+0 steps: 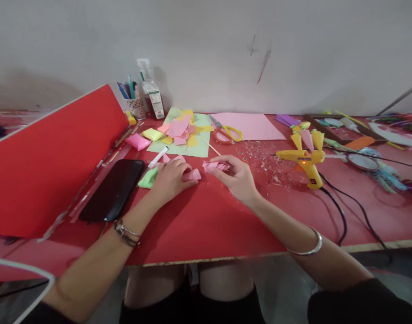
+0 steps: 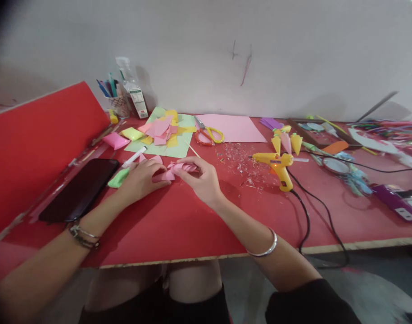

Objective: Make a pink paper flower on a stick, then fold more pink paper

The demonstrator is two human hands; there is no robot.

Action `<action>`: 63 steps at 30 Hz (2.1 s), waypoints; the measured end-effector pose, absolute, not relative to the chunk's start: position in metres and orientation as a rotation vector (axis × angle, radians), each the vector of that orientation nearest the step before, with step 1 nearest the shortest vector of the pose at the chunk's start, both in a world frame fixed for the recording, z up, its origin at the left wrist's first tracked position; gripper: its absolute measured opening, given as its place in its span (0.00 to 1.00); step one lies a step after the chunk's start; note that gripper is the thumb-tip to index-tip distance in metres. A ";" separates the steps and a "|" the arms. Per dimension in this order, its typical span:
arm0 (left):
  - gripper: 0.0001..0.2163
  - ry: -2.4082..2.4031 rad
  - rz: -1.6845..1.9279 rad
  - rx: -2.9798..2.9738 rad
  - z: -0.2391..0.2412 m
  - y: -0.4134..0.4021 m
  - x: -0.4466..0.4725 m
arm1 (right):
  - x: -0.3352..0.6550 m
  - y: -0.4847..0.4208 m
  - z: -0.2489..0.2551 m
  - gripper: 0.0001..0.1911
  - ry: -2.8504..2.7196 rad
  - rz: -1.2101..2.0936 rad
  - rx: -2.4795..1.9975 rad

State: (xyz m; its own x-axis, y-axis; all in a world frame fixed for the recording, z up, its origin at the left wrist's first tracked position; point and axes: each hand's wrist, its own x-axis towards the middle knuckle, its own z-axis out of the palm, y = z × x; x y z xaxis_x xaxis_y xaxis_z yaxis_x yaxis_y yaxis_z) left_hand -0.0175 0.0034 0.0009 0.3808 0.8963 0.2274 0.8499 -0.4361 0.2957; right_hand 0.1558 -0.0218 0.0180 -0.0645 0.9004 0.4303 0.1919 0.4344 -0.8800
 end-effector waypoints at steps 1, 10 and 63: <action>0.11 1.565 0.556 2.491 0.001 0.004 -0.018 | 0.156 -0.022 0.018 0.06 -1.545 0.767 -0.998; 0.07 1.219 0.629 2.277 0.007 -0.009 -0.009 | 0.154 -0.023 0.020 0.05 -1.500 0.751 -0.971; 0.04 1.101 1.142 2.286 0.008 -0.015 -0.004 | 0.155 -0.033 0.023 0.05 -1.853 0.372 -0.681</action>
State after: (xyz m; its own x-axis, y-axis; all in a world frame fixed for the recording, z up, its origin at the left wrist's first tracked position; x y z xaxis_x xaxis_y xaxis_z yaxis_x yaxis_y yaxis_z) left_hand -0.0039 -0.0148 0.0075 0.3712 0.7735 0.5138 0.4852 -0.6333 0.6029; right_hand 0.1551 -0.0331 0.0235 -0.2608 0.6130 0.7458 0.2779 0.7875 -0.5501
